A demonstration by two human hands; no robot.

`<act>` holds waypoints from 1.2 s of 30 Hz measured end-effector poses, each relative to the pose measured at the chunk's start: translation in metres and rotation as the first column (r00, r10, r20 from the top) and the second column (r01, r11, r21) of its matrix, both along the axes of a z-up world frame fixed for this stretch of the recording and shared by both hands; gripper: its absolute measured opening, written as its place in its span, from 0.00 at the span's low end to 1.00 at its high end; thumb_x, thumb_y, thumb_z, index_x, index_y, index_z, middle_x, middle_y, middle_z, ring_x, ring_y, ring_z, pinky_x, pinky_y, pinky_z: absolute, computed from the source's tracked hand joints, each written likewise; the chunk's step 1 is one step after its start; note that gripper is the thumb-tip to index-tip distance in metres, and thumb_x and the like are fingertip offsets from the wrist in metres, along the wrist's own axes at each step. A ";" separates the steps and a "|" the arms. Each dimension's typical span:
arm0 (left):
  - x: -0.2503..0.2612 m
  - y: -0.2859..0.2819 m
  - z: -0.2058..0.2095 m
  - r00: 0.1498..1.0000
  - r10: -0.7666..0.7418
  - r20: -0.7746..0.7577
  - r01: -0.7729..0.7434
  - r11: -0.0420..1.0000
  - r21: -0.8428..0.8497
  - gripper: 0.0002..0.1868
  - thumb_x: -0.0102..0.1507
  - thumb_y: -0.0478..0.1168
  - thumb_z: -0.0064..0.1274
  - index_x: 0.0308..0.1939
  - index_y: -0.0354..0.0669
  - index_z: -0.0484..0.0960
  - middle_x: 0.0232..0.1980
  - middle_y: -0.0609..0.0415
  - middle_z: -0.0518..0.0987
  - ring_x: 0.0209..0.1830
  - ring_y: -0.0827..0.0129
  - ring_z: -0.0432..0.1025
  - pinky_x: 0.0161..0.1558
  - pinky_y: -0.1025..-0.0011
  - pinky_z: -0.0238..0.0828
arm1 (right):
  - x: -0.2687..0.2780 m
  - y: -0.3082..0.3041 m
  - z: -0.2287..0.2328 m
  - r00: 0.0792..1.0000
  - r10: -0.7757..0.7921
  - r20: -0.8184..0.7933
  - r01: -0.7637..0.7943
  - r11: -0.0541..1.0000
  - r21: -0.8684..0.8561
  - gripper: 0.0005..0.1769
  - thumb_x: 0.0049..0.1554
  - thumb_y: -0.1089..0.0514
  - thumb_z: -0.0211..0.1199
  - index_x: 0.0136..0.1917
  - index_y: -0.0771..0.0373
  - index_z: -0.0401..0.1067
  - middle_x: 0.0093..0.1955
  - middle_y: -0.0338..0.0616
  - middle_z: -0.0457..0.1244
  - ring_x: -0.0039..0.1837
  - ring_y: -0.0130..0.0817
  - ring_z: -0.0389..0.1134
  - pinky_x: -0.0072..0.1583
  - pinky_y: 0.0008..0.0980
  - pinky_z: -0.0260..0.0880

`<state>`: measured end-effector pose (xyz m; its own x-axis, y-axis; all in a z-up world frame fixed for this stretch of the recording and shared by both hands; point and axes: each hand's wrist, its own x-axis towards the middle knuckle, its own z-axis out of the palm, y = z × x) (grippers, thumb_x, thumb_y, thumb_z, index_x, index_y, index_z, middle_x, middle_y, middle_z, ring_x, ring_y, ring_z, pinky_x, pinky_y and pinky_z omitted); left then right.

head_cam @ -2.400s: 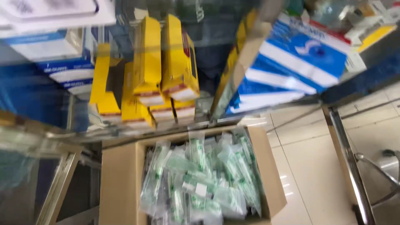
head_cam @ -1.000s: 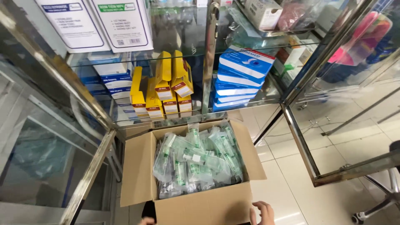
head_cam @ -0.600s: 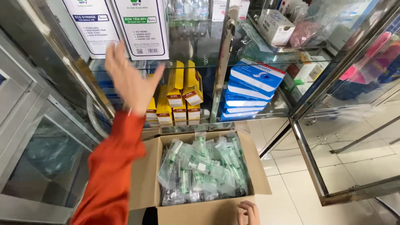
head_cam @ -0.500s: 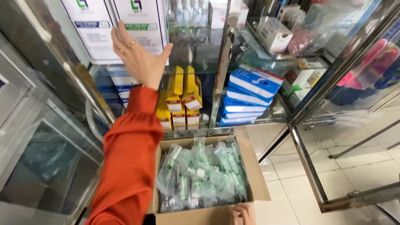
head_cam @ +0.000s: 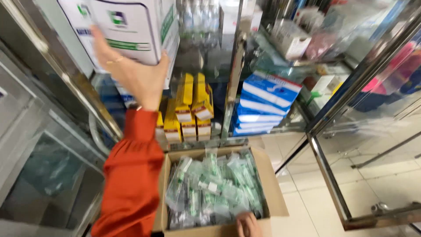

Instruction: The person transfers individually wrapped syringes from a large cardboard box into a smaller white product box. After filling the box, they close it and place it on a glass shelf among other medical supplies.

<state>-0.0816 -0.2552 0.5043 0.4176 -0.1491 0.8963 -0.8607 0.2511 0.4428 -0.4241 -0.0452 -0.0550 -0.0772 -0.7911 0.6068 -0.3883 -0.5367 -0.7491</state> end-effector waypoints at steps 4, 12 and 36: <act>0.008 0.140 -0.049 0.973 -0.140 0.185 0.143 0.990 -0.004 0.72 0.57 0.42 0.81 0.82 0.49 0.32 0.84 0.52 0.41 0.85 0.57 0.44 0.82 0.60 0.43 | 0.013 0.025 0.151 0.992 0.095 -0.087 -0.075 0.974 0.212 0.06 0.52 0.71 0.62 0.44 0.65 0.71 0.46 0.47 0.65 0.48 0.39 0.69 0.50 0.29 0.70; -0.060 0.317 -0.260 0.965 -0.134 -0.226 0.168 0.976 0.139 0.72 0.38 0.38 0.68 0.80 0.41 0.37 0.80 0.39 0.50 0.76 0.52 0.56 0.71 0.52 0.55 | 0.027 0.024 0.175 0.987 0.150 0.049 -0.158 0.948 0.277 0.02 0.58 0.69 0.60 0.45 0.66 0.71 0.47 0.44 0.66 0.48 0.34 0.69 0.51 0.28 0.68; -0.062 0.378 -0.215 0.918 -0.171 -0.358 0.318 0.858 0.405 0.41 0.55 0.53 0.63 0.67 0.38 0.67 0.74 0.36 0.62 0.68 0.47 0.67 0.56 0.57 0.71 | 0.100 0.092 0.293 0.849 0.429 -0.308 -0.418 0.902 0.105 0.48 0.49 0.51 0.78 0.76 0.60 0.57 0.76 0.59 0.50 0.67 0.54 0.62 0.63 0.47 0.68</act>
<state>-0.1437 0.1230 0.2894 0.5488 -0.6341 0.5447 -0.6053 0.1479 0.7821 -0.3244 0.0468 0.2383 0.4610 -0.7232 0.5143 -0.3477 -0.6804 -0.6451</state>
